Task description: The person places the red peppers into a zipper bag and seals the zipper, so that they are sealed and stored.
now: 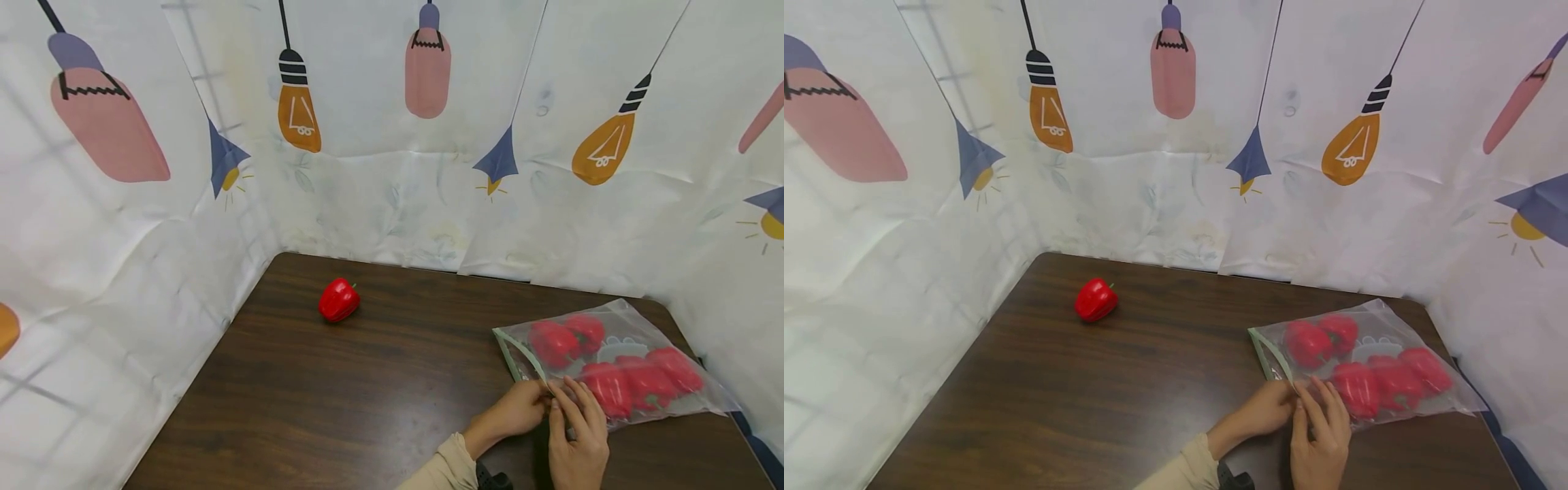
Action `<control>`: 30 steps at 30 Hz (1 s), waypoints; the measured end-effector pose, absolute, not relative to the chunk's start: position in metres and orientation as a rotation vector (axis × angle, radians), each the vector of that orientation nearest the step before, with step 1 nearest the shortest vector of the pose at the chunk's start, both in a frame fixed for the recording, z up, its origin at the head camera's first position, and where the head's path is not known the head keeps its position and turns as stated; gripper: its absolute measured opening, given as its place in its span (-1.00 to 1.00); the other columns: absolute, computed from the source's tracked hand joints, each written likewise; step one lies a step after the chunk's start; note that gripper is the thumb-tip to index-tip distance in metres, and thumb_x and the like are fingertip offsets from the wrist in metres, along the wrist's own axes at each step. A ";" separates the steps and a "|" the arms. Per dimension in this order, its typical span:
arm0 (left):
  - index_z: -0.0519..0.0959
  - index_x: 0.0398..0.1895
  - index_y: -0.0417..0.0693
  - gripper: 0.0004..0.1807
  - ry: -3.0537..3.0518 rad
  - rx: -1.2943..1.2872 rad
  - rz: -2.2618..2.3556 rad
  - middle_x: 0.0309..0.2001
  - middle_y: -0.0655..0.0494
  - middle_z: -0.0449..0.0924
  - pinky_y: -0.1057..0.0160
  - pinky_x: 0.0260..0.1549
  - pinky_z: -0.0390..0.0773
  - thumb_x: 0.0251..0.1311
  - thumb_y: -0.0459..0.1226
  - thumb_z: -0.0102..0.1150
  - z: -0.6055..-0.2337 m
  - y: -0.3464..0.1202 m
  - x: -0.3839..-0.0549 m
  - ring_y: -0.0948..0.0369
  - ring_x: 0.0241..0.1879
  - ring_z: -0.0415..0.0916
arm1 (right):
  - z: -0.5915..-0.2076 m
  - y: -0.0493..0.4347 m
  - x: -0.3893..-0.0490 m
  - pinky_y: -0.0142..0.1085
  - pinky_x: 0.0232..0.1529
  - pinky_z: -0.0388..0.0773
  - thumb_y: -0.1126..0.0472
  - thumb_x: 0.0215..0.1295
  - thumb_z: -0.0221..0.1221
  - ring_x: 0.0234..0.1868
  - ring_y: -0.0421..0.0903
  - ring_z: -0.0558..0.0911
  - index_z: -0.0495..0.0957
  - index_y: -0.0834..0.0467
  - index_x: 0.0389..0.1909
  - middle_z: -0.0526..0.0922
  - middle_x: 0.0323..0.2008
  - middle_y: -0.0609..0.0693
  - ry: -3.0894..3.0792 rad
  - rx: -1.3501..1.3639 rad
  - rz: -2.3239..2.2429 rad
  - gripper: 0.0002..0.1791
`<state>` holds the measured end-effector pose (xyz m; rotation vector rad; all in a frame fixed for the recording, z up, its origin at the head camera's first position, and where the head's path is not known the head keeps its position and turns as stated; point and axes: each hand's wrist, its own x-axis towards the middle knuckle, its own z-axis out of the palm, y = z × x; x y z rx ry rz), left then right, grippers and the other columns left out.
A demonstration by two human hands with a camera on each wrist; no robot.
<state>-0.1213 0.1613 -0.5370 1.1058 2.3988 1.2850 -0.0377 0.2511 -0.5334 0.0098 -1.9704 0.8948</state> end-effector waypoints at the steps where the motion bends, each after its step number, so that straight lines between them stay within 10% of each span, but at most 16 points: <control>1: 0.68 0.20 -0.04 -0.60 2.405 1.116 1.287 -0.03 0.18 0.80 0.68 -0.31 0.39 0.43 -0.47 0.02 -0.536 0.159 -0.121 0.58 -0.33 0.44 | -0.534 0.251 -0.038 -0.56 0.43 0.29 0.63 0.20 0.26 0.47 -0.06 0.45 0.75 0.37 -0.03 0.66 0.10 0.44 -1.956 0.018 0.894 -0.67; 14: 0.66 0.20 -0.03 -0.66 2.436 1.178 1.372 -0.03 0.09 0.78 0.65 -0.35 0.37 0.51 -0.43 0.03 -0.534 0.132 -0.131 0.53 -0.45 0.34 | -0.530 0.252 -0.034 -0.62 0.40 0.24 0.59 0.26 0.26 0.47 0.11 0.44 0.75 0.30 0.04 0.64 0.20 0.38 -2.071 -0.065 0.890 -0.64; 30: 0.59 0.30 0.04 -0.65 2.543 1.022 1.489 0.21 0.14 0.67 0.52 -0.01 0.58 0.52 -0.31 0.12 -0.527 0.100 -0.152 0.37 0.08 0.65 | -0.531 0.252 -0.034 -0.59 0.42 0.21 0.59 0.26 0.26 0.50 0.06 0.41 0.74 0.30 0.04 0.63 0.20 0.38 -2.093 -0.070 0.897 -0.64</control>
